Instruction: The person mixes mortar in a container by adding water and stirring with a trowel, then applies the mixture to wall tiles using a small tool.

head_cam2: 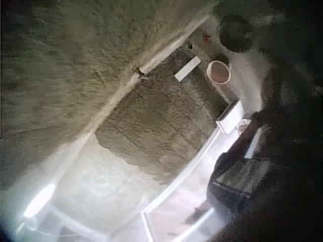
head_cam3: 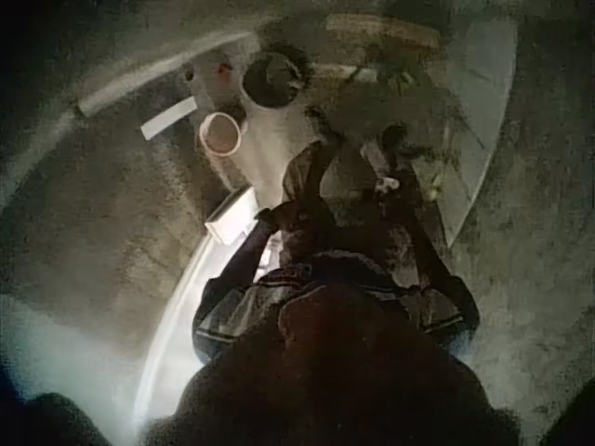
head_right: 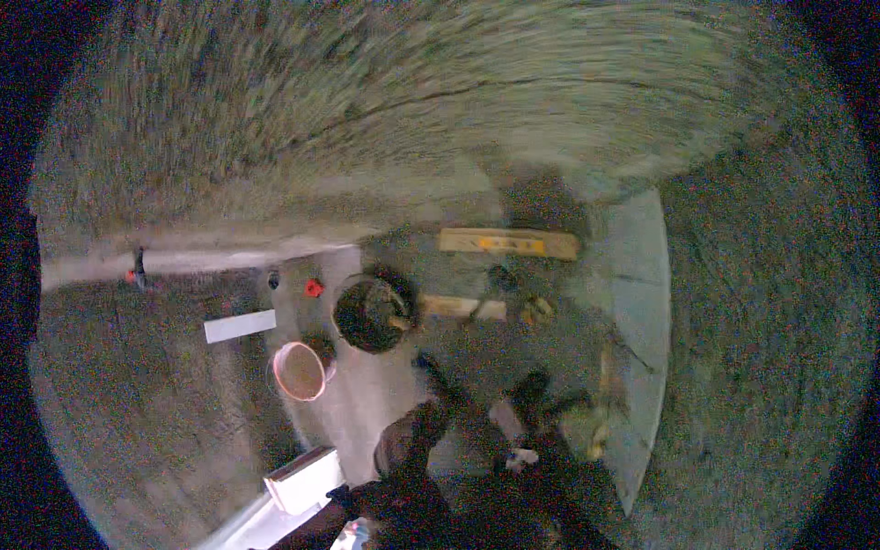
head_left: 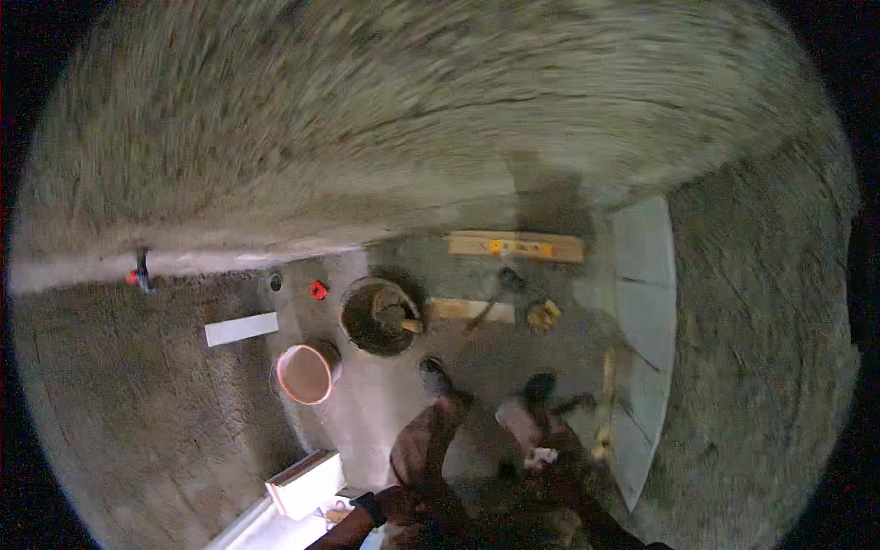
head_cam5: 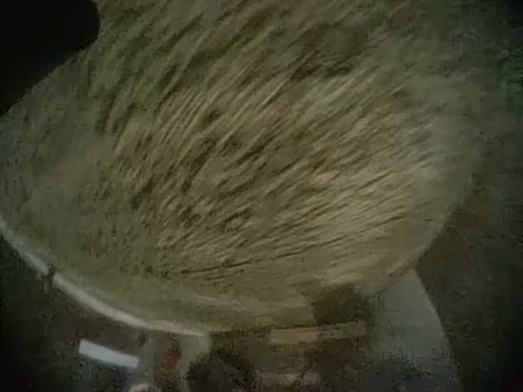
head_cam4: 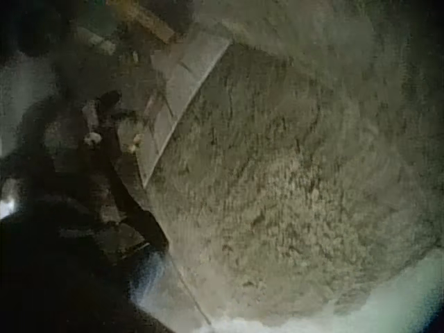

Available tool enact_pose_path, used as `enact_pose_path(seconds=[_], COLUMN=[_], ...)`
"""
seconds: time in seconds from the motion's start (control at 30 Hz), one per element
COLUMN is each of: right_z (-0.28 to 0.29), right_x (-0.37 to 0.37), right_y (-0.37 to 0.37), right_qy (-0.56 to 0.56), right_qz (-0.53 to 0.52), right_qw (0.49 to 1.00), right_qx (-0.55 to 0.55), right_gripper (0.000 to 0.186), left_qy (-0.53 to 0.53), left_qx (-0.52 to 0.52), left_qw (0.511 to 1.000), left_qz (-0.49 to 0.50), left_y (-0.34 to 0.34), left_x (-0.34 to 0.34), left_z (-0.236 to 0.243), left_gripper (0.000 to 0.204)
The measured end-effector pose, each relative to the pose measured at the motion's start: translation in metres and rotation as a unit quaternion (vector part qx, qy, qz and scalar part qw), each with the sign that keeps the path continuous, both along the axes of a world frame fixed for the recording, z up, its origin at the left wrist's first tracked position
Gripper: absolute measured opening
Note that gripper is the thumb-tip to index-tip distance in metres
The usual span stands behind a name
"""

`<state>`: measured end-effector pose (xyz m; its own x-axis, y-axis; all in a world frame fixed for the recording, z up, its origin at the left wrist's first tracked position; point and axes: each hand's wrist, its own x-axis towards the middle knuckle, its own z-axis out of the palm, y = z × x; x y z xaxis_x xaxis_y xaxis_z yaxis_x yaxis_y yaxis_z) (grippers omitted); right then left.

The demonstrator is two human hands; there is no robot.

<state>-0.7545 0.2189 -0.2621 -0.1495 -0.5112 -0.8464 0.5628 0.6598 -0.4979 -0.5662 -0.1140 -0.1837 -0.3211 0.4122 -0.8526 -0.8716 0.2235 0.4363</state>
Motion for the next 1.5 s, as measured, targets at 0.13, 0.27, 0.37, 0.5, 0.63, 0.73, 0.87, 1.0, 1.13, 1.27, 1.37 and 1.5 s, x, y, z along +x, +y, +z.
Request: enact_pose_path(seconds=[0.13,0.27,0.37,0.5,0.63,0.73,0.87,1.0,1.13,1.27,1.37,1.5], right_z=[-0.123,-0.245,-0.290,-0.319,-0.359,-0.389,-0.404,-0.402,-0.411,-0.407,-0.388,-0.368], right_x=[-0.065,-0.143,-0.188,-0.190,-0.174,-0.187,-0.234,-0.283,-0.305,-0.283,-0.230,-0.143], right_y=[-0.070,-0.181,-0.251,-0.307,-0.320,-0.305,-0.271,-0.244,-0.261,-0.340,-0.402,-0.459], right_qy=[0.132,0.341,0.456,0.517,0.570,0.559,0.650,0.614,0.490,0.406,0.423,0.418], right_qz=[0.087,0.159,0.252,0.297,0.409,0.539,0.658,0.613,0.544,0.432,0.405,0.360], right_qw=[0.986,0.921,0.853,0.793,0.696,0.623,0.349,0.497,0.641,0.799,0.785,0.806], right_qx=[-0.056,-0.097,-0.012,-0.121,-0.155,-0.100,-0.149,0.016,0.231,-0.102,-0.204,-0.214], right_gripper=[0.039,0.038,0.039,0.037,0.032,0.026,0.020,0.038,0.061,0.034,0.031,0.034], left_qy=[0.127,0.343,0.227,0.148,0.122,0.130,0.265,0.137,0.101,0.147,0.155,0.065], left_qx=[-0.014,-0.551,-0.634,-0.614,-0.301,-0.415,-0.116,0.002,-0.092,-0.437,-0.677,-0.803], left_qw=[0.974,0.702,0.625,0.534,0.615,0.589,0.505,0.473,0.523,0.591,0.457,0.279], left_qz=[0.185,0.292,0.396,0.561,0.718,0.681,0.813,0.870,0.841,0.662,0.556,0.522], left_y=[-0.069,-0.164,-0.206,-0.225,-0.232,-0.236,-0.216,-0.175,-0.127,-0.104,-0.102,-0.076], left_x=[-0.012,-0.002,0.024,0.062,0.073,0.069,0.092,0.137,0.176,0.220,0.269,0.328], left_z=[-0.122,-0.253,-0.344,-0.431,-0.476,-0.494,-0.506,-0.518,-0.515,-0.460,-0.391,-0.308], left_gripper=[0.023,0.026,0.055,0.072,0.079,0.077,0.078,0.073,0.068,0.065,0.059,0.036])
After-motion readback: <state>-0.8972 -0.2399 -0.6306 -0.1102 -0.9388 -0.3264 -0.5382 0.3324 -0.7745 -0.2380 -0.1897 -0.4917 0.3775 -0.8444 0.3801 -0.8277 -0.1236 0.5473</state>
